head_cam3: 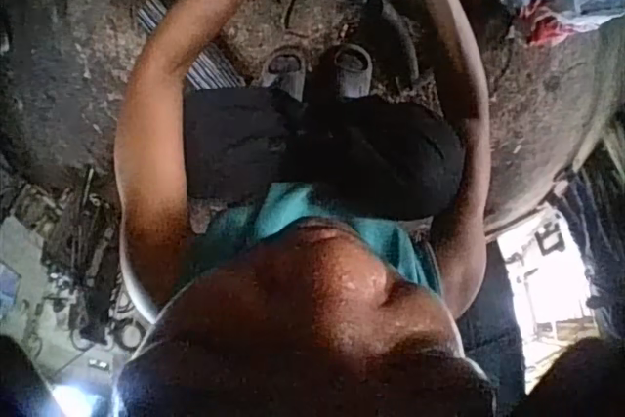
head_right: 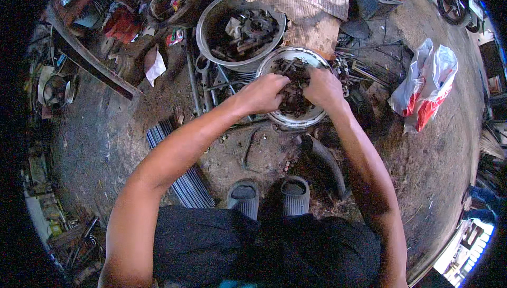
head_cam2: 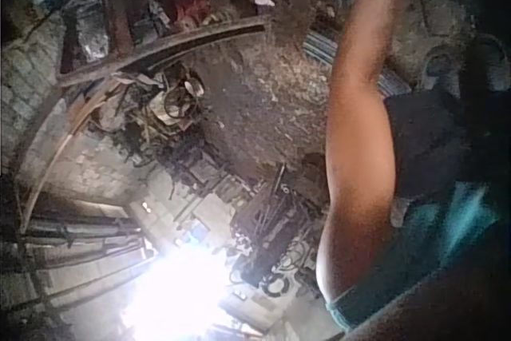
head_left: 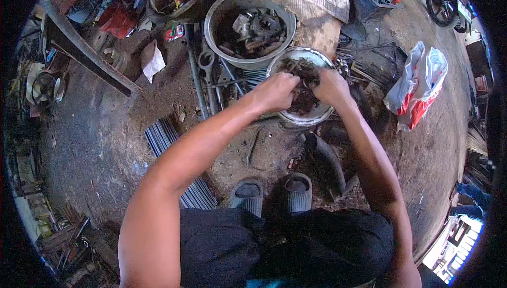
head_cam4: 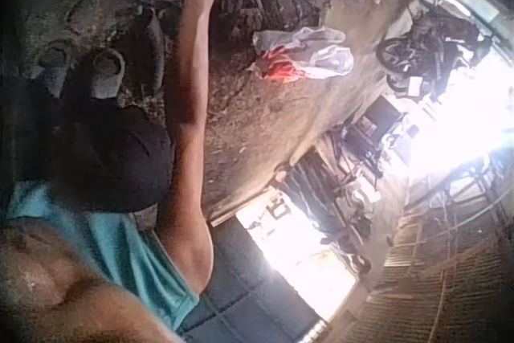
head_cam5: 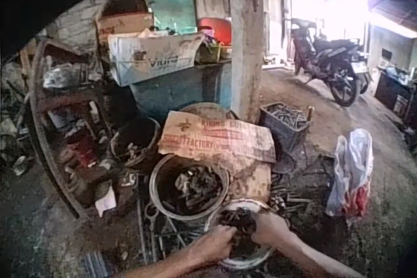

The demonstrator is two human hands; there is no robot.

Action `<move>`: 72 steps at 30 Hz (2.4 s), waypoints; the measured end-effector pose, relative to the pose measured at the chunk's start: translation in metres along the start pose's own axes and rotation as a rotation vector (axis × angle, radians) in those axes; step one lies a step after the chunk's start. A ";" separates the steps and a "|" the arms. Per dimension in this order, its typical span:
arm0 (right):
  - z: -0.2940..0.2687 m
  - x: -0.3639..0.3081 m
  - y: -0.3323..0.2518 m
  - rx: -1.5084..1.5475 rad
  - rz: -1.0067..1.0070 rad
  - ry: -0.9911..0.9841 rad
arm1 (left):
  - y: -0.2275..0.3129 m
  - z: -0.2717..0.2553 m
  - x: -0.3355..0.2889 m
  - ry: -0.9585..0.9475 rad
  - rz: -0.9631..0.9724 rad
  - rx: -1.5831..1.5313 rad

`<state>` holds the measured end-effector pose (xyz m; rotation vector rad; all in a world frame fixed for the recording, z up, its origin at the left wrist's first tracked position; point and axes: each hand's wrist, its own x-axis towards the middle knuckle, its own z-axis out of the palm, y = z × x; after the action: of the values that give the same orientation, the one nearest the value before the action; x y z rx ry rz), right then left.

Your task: The person sorts through various metal parts by hand, picking them from containers and a workbench.

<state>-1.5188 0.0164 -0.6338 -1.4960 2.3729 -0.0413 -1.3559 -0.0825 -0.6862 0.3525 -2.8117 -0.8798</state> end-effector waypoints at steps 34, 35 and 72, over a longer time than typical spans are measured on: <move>0.018 0.019 0.053 0.361 -0.179 0.239 | 0.000 -0.013 0.000 -0.036 -0.173 -0.082; 0.021 0.020 0.058 0.474 -0.236 0.280 | 0.001 -0.012 0.001 -0.058 -0.188 -0.085; -0.001 0.004 0.024 1.293 0.160 -0.020 | -0.001 0.002 0.019 0.299 -0.426 -0.617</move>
<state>-1.5419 0.0231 -0.6384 -0.6295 1.7042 -1.2221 -1.3746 -0.0874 -0.6860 0.9018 -2.0840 -1.5610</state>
